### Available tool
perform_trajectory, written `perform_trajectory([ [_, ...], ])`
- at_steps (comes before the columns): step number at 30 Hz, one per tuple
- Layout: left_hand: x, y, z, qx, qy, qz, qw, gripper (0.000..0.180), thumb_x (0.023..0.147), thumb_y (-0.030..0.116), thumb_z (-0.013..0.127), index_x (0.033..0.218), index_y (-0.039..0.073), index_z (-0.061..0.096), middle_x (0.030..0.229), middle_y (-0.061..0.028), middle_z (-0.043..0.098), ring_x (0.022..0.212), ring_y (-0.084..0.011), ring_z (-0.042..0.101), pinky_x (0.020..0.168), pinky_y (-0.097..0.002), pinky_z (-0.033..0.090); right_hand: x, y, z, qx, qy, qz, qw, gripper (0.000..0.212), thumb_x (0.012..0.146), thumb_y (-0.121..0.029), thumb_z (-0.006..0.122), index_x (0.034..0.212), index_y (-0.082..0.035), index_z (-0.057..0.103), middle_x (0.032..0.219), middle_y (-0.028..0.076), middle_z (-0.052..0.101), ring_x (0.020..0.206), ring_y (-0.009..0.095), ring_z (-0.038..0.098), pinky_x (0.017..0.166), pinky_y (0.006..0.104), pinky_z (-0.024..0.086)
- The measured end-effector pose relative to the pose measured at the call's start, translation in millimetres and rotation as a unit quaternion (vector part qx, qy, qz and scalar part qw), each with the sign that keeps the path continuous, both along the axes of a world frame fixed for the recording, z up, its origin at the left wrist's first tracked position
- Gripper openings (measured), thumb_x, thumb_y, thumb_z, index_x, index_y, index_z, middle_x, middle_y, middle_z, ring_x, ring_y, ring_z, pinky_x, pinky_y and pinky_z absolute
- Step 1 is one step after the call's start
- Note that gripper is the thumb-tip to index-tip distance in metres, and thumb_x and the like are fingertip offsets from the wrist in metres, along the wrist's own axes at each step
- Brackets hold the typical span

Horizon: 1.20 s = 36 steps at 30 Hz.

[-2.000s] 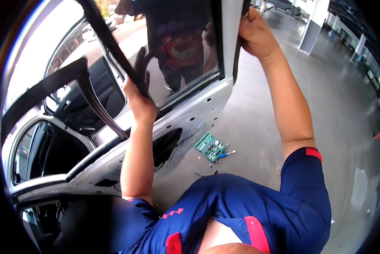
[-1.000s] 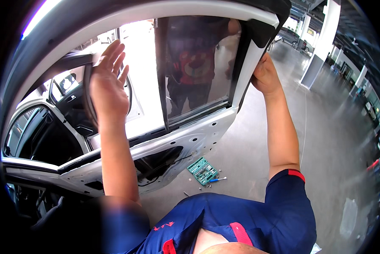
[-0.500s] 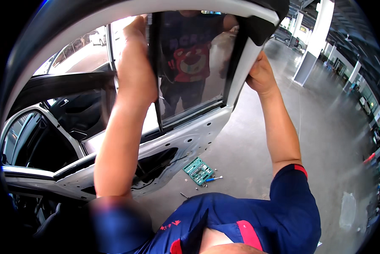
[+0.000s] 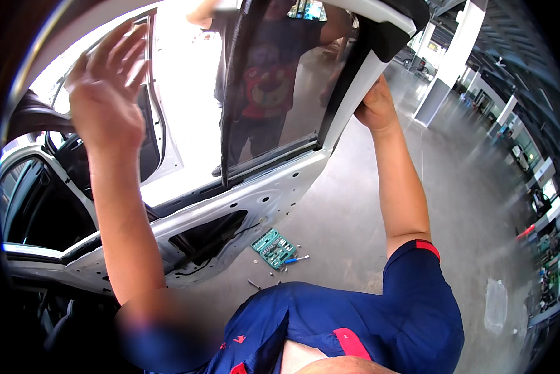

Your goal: The person installs a window glass into a car door frame, then walks to retrieve a door panel and a metal trim piece. They fit the trim piece onto the door panel and return to the car to install the window glass again, adjusting it into place within the door frame.

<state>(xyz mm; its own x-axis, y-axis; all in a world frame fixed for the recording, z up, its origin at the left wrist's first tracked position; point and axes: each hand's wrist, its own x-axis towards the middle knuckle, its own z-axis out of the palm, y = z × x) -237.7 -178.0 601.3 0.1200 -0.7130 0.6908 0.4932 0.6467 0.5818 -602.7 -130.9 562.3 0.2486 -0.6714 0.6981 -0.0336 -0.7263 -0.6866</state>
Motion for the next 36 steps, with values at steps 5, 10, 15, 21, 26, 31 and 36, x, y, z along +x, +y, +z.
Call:
perform_trajectory([
  [5,-69,22,-1,-0.176,-0.141,0.205,0.952,0.037,0.094,0.025,0.041,0.122,0.006,0.055,0.115,-0.0159,0.062,0.104,-0.0246,0.059,0.091,-0.0339,0.044,10,-20,2,-0.029,-0.010,0.017,0.999,0.075,0.072,-0.053,0.076,0.120,0.000,0.052,0.098,0.015,0.065,0.087,0.030,0.068,0.074,0.0424,0.058],
  [10,-82,24,-6,-0.135,-0.285,0.313,0.896,0.033,0.093,0.011,0.039,0.124,0.000,0.044,0.106,-0.0227,0.062,0.095,-0.0394,0.061,0.084,-0.0423,0.047,14,-5,0,-0.013,-0.015,0.011,1.000,0.082,0.069,-0.056,0.077,0.116,0.006,0.053,0.097,0.016,0.064,0.082,0.030,0.067,0.071,0.0418,0.058],
  [15,-70,28,5,-0.129,-0.294,0.157,0.934,0.035,0.097,0.011,0.039,0.130,0.000,0.036,0.114,-0.0232,0.060,0.101,-0.0369,0.061,0.088,-0.0443,0.047,11,-1,3,0.015,0.013,0.035,0.999,0.080,0.069,-0.058,0.076,0.116,0.004,0.054,0.100,0.015,0.064,0.088,0.028,0.066,0.075,0.0392,0.056],
  [21,-58,39,-6,-0.159,-0.136,-0.041,0.977,0.042,0.097,0.026,0.043,0.132,0.002,0.042,0.115,-0.0181,0.058,0.106,-0.0260,0.059,0.088,-0.0388,0.048,28,39,26,-0.125,0.021,-0.124,0.984,0.060,0.082,-0.046,0.068,0.123,-0.004,0.056,0.106,0.006,0.066,0.094,0.014,0.063,0.084,0.0270,0.050],
  [26,-49,40,-12,-0.217,-0.194,-0.073,0.954,0.054,0.096,0.039,0.039,0.132,-0.001,0.044,0.114,-0.0172,0.058,0.103,-0.0242,0.057,0.089,-0.0342,0.045,102,74,48,-0.225,-0.029,-0.183,0.956,0.077,0.084,-0.032,0.070,0.146,-0.010,0.030,0.103,0.001,0.057,0.094,0.012,0.055,0.081,0.0247,0.044],
  [31,-74,22,-21,-0.351,-0.165,-0.024,0.922,0.052,0.093,0.032,0.048,0.131,-0.004,0.043,0.115,-0.0185,0.057,0.104,-0.0223,0.056,0.089,-0.0314,0.045,102,89,64,-0.237,0.054,-0.323,0.915,0.095,0.083,-0.037,0.073,0.150,-0.005,0.015,0.130,0.015,0.050,0.113,0.019,0.052,0.087,0.0273,0.045],
  [36,-83,27,-23,-0.267,-0.159,0.084,0.947,0.033,0.076,0.015,0.062,0.106,0.003,0.060,0.084,-0.0171,0.063,0.081,-0.0355,0.062,0.076,-0.0390,0.049,98,75,61,-0.278,0.051,-0.290,0.914,0.097,0.082,-0.039,0.074,0.150,-0.005,0.014,0.128,0.013,0.051,0.105,0.017,0.054,0.081,0.0258,0.045],
])
